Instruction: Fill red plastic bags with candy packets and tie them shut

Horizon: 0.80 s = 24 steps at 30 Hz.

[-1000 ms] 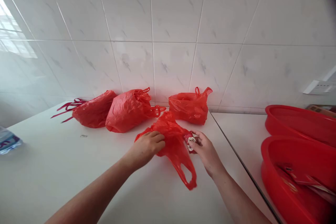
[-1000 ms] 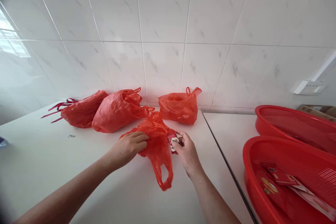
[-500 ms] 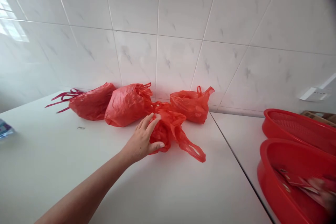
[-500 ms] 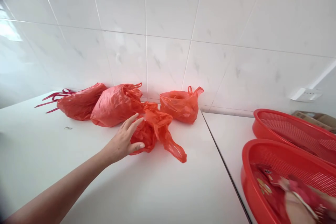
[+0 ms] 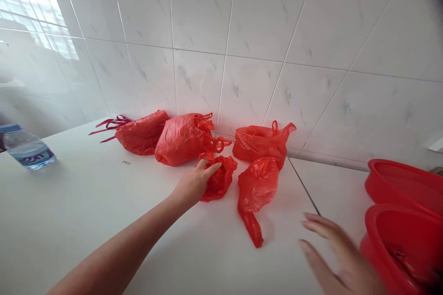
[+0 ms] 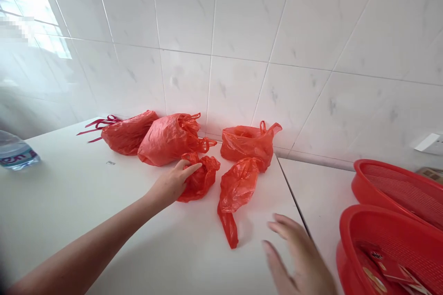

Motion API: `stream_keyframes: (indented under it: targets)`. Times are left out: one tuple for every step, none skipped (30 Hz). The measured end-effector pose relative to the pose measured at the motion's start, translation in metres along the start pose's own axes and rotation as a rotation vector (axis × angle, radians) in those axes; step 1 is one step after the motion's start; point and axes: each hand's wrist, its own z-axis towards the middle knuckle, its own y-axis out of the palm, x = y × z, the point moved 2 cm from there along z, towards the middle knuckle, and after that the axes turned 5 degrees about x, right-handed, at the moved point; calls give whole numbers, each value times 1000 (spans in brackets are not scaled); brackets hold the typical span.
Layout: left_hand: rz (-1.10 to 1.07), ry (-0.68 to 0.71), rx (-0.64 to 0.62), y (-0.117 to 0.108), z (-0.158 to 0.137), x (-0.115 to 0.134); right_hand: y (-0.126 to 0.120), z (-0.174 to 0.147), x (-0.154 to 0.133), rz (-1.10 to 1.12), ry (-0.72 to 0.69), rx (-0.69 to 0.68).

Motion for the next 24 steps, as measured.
stream_keyframes:
  targets:
    - [35,-18,20,0,1,-2,19,0,-8,2,-54,-90]
    - [70,-38,43,-2,2,-4,38,0,-14,0,-78,-167]
    - [101,-61,70,-5,3,-5,55,0,-18,-3,-81,-237]
    - [126,-74,101,-8,2,-4,69,1,-20,-9,-53,-288]
    - [146,-69,128,-11,1,-2,81,2,-20,-21,-12,-329]
    - [158,-42,143,-13,-1,1,91,4,-19,-38,33,-362]
    - [163,-2,142,-14,-4,4,98,6,-16,-57,73,-388]
    - [157,37,120,-12,-6,7,104,9,-14,-79,98,-410]
    - [136,63,74,-9,-7,8,108,13,-11,-102,106,-427]
    - [105,71,15,-3,-8,8,112,16,-8,-123,102,-443]
    - [71,61,-45,5,-6,6,116,20,-5,-139,87,-455]
    - [38,46,-91,14,-3,2,121,24,-2,-150,65,-463]
    - [13,37,-120,24,3,-3,125,26,1,-156,39,-466]
    - [-3,35,-129,34,11,-9,129,28,3,-155,16,-460]
    - [-12,39,-122,44,20,-14,133,29,5,-146,1,-446]
    - [-17,42,-105,53,31,-19,137,30,7,-120,-3,-430]
    - [-25,38,-87,61,43,-24,139,29,9,-73,14,-414]
    - [-33,29,-67,69,54,-27,140,29,10,-1,58,-400]
    - [-43,16,-44,74,65,-29,140,28,11,102,125,-399]
    - [-54,0,-18,79,73,-30,138,26,10,238,209,-418]
    - [-68,-16,12,81,80,-29,134,25,10,406,308,-448]
    - [-87,-31,45,83,84,-27,130,25,8,600,417,-480]
    - [-112,-38,81,83,85,-24,124,25,6,805,521,-502]
    - [-142,-38,119,81,83,-20,118,25,5,1005,612,-505]
